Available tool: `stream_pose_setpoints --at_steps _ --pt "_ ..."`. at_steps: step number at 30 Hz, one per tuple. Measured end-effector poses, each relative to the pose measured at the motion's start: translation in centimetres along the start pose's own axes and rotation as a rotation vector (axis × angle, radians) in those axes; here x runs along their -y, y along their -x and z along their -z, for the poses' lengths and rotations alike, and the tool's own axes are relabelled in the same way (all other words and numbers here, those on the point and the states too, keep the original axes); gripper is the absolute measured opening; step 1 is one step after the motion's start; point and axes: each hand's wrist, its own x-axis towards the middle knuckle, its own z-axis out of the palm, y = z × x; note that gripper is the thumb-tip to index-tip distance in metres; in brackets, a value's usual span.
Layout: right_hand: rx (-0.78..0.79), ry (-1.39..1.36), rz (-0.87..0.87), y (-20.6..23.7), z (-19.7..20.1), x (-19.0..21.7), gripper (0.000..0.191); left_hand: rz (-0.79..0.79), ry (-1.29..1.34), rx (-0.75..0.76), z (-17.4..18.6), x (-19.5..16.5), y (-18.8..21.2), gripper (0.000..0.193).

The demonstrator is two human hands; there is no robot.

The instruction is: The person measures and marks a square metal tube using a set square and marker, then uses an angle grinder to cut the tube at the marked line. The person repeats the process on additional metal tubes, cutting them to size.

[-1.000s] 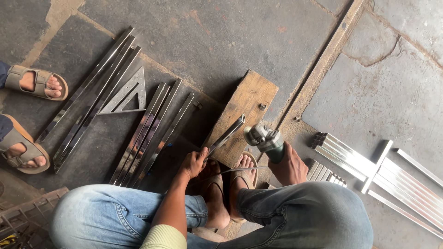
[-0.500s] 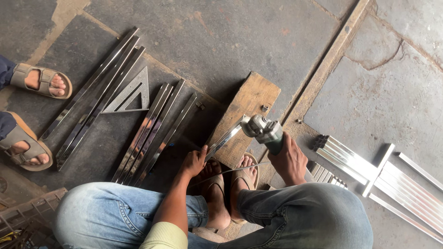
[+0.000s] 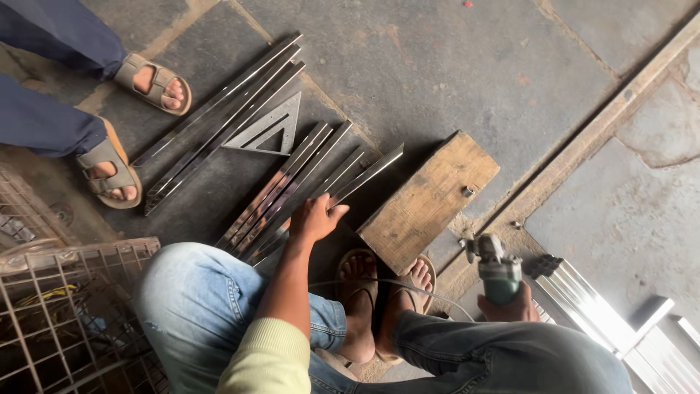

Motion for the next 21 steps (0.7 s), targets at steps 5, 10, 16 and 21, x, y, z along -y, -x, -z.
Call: stream_pose_setpoints --at_steps 5,10,16,21 --pt "0.141 -0.22 -0.031 -0.9 -0.1 -1.7 0.082 -0.01 -0.159 -0.037 -1.9 1.0 -1.1 0.028" --pt "0.079 -0.182 -0.024 -0.5 0.4 -1.1 0.071 0.008 -0.271 -0.044 -4.3 2.1 -1.9 0.012" --pt "0.003 -0.254 -0.004 0.6 0.0 -0.8 0.07 0.047 -0.065 -0.226 -2.2 2.0 -2.8 0.017" --pt "0.019 -0.297 -0.077 1.0 -0.2 -1.1 0.072 0.123 -0.177 -0.342 0.2 2.6 -4.8 0.029"
